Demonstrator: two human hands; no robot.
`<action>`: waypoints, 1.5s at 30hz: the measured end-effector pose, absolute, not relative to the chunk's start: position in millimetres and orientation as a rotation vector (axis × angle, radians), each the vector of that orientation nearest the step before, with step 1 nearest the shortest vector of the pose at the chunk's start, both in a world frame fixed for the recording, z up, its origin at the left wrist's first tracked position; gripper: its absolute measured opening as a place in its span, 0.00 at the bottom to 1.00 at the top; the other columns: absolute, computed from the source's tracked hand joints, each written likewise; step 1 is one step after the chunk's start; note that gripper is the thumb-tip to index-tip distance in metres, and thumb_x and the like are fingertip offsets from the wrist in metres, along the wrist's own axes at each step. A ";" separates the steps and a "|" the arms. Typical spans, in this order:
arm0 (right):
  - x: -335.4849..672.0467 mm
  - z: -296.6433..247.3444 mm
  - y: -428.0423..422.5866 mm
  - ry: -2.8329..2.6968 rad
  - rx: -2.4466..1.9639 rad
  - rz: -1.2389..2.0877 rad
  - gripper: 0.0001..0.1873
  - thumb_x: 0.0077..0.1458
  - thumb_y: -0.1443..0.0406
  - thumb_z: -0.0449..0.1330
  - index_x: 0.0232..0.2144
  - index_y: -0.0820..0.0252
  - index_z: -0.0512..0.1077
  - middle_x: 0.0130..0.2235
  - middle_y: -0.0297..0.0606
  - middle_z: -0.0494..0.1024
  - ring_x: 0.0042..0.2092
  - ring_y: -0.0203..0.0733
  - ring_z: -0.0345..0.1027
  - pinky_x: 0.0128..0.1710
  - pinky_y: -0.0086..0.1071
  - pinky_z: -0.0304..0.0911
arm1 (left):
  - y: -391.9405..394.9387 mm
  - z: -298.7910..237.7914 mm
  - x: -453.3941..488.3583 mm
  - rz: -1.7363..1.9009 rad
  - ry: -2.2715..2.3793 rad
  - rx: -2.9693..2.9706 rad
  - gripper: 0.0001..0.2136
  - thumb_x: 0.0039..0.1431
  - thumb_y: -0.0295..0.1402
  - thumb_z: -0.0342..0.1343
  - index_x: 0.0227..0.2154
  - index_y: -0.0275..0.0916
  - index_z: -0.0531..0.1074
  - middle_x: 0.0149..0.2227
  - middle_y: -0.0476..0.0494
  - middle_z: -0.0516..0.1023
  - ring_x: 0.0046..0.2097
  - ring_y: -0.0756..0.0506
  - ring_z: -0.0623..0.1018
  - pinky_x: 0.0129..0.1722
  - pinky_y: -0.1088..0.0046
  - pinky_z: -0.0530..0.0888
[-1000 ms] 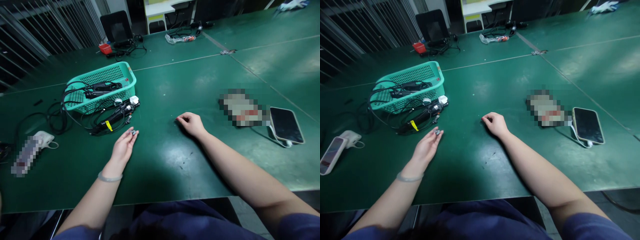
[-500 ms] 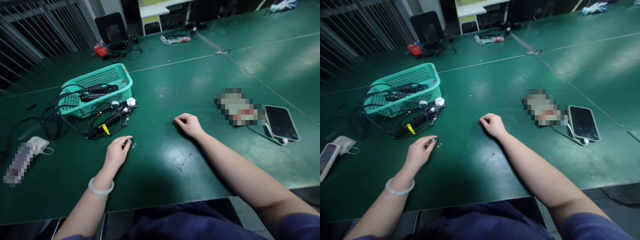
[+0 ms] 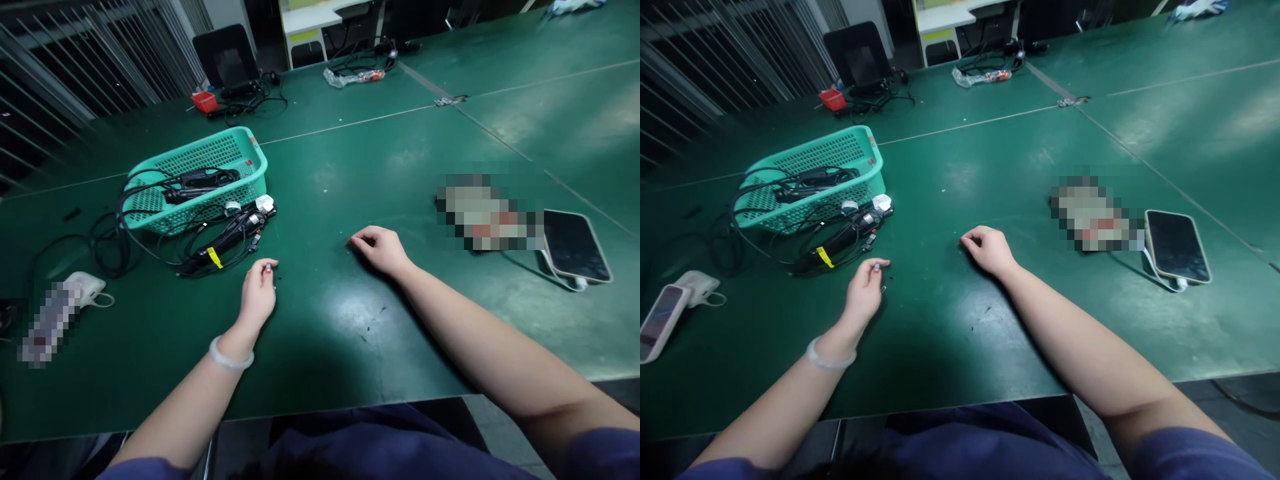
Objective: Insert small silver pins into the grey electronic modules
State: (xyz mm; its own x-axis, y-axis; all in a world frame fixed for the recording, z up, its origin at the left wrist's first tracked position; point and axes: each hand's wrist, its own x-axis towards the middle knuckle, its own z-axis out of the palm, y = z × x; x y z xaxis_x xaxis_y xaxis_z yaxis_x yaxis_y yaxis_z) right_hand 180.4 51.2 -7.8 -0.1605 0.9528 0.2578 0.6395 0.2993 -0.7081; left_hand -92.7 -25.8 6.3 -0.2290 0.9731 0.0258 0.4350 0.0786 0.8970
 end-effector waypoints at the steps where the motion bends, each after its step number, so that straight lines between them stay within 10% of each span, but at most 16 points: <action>1: 180.3 -7.9 50.8 -1.887 -1.416 0.587 0.10 0.54 0.62 0.57 0.28 0.60 0.77 0.32 0.39 0.79 0.35 0.40 0.71 0.39 0.34 0.65 | -21.3 3.1 -80.7 1.123 1.731 1.427 0.08 0.59 0.32 0.47 0.37 0.43 0.71 0.45 0.45 0.75 0.51 0.42 0.70 0.56 0.62 0.60; 28: 164.4 11.2 26.2 -2.352 -1.162 0.554 0.13 0.61 0.63 0.52 0.40 0.59 0.76 0.41 0.41 0.78 0.42 0.43 0.72 0.45 0.37 0.67 | 36.3 -1.7 -21.1 1.703 1.261 0.904 0.06 0.62 0.30 0.45 0.37 0.40 0.67 0.36 0.46 0.78 0.36 0.52 0.74 0.42 0.74 0.67; 45: 153.6 12.1 18.1 -2.518 -1.045 0.580 0.14 0.55 0.60 0.60 0.43 0.58 0.75 0.42 0.42 0.76 0.45 0.44 0.69 0.48 0.37 0.64 | 19.2 2.8 0.2 1.388 0.919 0.740 0.06 0.61 0.27 0.46 0.36 0.39 0.67 0.38 0.46 0.79 0.40 0.52 0.76 0.45 0.73 0.67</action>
State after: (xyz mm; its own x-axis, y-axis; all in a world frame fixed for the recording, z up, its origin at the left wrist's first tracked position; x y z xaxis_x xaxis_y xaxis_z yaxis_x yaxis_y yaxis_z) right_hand 153.6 18.1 12.1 -0.6655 0.7286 0.1623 0.5843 0.6438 -0.4942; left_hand 0.2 19.2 2.8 -0.0420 0.9939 -0.1024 -0.4819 0.0696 0.8734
